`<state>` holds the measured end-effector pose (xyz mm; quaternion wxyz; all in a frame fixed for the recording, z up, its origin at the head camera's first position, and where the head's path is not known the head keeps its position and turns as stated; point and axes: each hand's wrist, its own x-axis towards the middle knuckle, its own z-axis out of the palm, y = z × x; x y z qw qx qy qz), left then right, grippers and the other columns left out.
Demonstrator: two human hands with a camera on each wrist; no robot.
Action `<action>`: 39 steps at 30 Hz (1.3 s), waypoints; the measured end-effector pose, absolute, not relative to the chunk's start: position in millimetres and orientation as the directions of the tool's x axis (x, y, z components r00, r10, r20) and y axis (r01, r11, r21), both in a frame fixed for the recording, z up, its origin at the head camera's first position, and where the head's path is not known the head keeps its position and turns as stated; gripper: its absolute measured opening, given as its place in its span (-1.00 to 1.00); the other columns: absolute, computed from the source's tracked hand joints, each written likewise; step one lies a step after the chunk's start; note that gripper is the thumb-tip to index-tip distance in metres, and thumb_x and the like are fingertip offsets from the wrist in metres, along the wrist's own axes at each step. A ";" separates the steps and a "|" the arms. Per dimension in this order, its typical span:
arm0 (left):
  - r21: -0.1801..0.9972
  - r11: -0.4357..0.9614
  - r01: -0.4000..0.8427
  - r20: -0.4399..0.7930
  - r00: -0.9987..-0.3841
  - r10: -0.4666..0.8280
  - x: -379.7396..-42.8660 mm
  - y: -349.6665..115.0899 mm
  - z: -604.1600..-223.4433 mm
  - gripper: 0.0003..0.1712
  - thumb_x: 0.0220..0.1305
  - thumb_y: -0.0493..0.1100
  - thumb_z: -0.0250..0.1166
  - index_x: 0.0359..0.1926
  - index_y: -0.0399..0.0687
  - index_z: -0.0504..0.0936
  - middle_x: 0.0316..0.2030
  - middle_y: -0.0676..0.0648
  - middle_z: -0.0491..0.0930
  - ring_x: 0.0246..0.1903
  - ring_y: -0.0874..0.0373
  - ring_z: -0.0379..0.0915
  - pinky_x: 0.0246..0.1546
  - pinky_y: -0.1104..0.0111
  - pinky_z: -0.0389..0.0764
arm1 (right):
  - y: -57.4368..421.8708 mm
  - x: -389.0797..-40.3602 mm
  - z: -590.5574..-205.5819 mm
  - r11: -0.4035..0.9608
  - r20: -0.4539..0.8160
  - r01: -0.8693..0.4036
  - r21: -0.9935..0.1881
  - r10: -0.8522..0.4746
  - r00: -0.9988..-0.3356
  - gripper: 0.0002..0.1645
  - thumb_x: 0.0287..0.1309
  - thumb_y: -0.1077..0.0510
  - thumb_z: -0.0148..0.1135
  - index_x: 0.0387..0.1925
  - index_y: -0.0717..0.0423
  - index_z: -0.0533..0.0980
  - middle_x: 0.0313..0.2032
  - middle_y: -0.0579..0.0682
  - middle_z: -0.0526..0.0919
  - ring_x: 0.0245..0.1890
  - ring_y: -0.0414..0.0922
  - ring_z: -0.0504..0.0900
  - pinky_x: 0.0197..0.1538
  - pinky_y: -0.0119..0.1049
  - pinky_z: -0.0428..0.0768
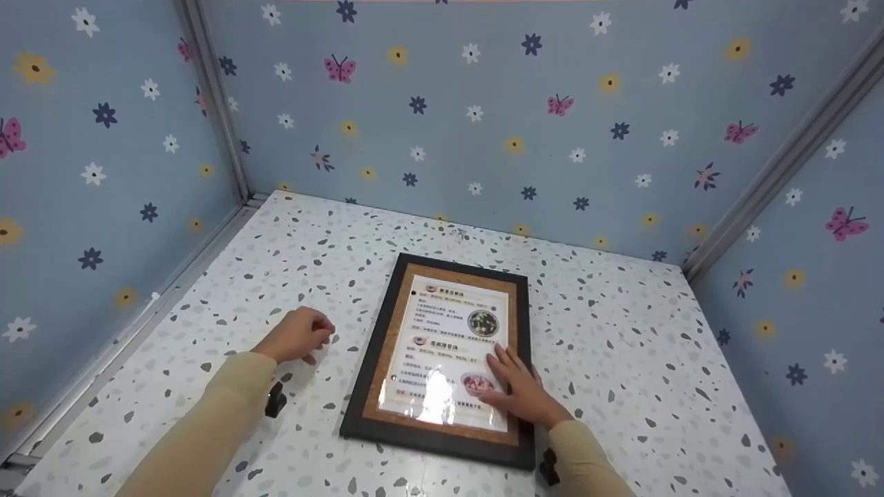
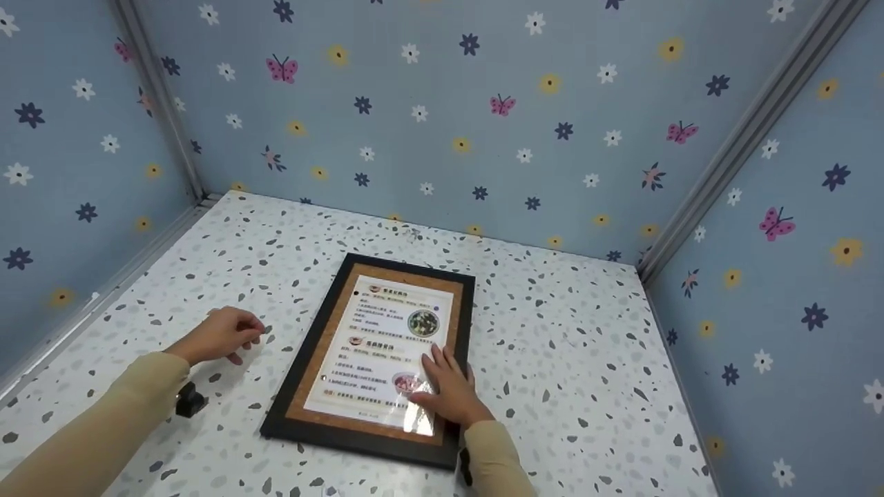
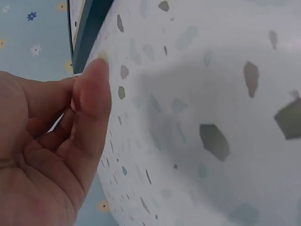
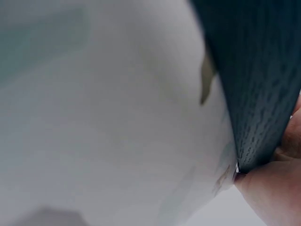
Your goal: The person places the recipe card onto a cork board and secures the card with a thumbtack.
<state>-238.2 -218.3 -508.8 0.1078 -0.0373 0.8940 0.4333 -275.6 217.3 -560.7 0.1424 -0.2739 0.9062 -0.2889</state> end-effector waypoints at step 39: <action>0.922 0.329 0.203 0.048 -0.904 0.425 -271.8 -65.8 -507.0 -0.81 0.39 -0.27 0.24 -0.11 -0.34 0.68 -0.29 -0.33 0.61 -0.36 -0.08 0.59 -0.50 0.23 0.67 | 225.8 -278.6 -558.7 0.668 -0.087 -0.361 -0.651 -0.537 -0.839 -0.02 0.30 -0.14 0.23 0.51 0.23 0.03 0.54 0.14 -0.15 0.51 0.16 -0.33 0.41 0.25 -0.22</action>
